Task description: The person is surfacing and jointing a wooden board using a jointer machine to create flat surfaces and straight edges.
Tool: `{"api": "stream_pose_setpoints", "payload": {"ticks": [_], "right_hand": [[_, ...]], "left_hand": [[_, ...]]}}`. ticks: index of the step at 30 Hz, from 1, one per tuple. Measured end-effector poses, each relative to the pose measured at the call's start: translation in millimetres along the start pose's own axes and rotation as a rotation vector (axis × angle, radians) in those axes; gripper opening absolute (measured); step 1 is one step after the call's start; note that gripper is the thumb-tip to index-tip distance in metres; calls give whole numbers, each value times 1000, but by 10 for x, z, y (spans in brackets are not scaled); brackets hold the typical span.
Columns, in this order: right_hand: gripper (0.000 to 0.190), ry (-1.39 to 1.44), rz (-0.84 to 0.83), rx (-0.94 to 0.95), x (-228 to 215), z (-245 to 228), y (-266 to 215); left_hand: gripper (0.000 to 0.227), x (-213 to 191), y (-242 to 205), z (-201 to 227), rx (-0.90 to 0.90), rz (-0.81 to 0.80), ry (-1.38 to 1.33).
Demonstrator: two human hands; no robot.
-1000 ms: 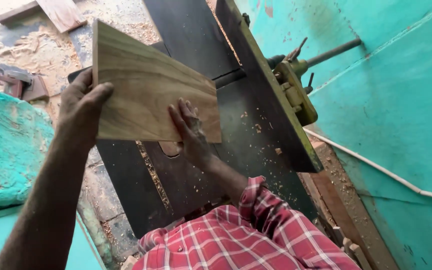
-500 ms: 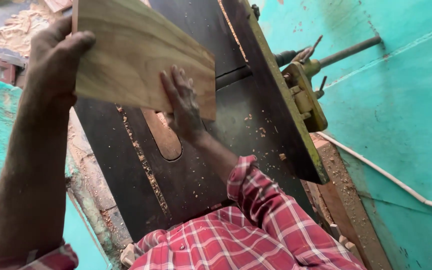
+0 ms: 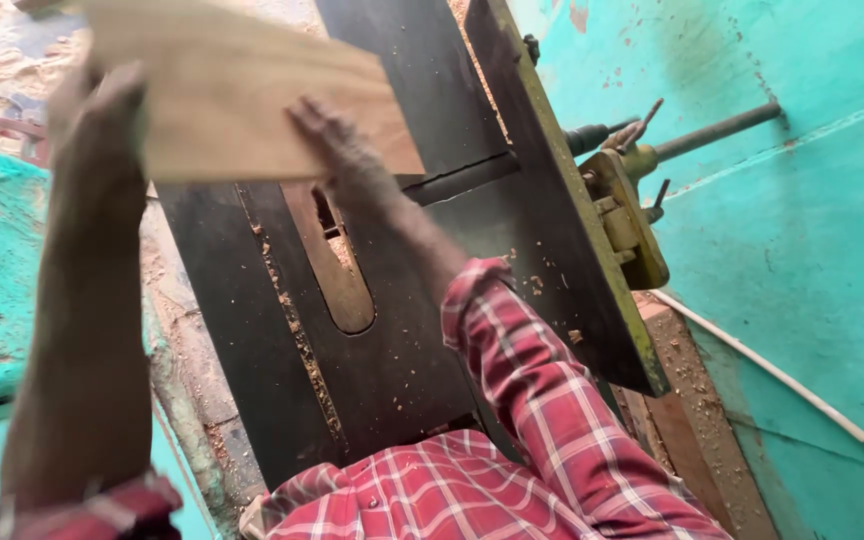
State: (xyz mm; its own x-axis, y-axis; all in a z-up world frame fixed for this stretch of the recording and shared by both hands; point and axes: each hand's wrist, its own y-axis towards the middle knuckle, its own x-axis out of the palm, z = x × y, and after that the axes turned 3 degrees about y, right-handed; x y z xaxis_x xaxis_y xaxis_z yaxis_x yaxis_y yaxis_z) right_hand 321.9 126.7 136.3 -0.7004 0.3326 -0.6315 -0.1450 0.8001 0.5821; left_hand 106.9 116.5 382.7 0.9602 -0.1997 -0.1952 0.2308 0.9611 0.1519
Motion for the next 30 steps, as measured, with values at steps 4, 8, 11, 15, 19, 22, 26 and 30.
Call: {"api": "stream_pose_setpoints", "payload": {"ticks": [4,8,11,15,19,22,26,30], "right_hand": [[98,10,-303,-82,237,-463,-364],[83,78,-620,12,218,-1248,-1098],[72,194,-648,33,148,-1728,-1595],[49,356,-450,229,-94,-2219,-1604],[43,383,-300,383,-172,-2665,-1245],[50,91,-500,486,205,-2760,-1473],[74,-201,-542,393,735,-2882,-2318],[82,-99,-189,651,986,-3240,-2915]], "left_hand": [[31,-686,-712,-1643,-111,99,-453],[44,-1158,-1994,-3287,-444,470,-552],[52,-1076,-3017,-3548,-597,506,-411],[59,-963,-3798,-3771,-971,371,-549],[59,-1146,-3905,-3878,-925,309,-845],[61,-1548,-3756,-3990,-836,294,-888],[61,-1838,-3515,-3892,-992,7,-555],[61,-1837,-3095,-3676,-1051,-217,-302]]}}
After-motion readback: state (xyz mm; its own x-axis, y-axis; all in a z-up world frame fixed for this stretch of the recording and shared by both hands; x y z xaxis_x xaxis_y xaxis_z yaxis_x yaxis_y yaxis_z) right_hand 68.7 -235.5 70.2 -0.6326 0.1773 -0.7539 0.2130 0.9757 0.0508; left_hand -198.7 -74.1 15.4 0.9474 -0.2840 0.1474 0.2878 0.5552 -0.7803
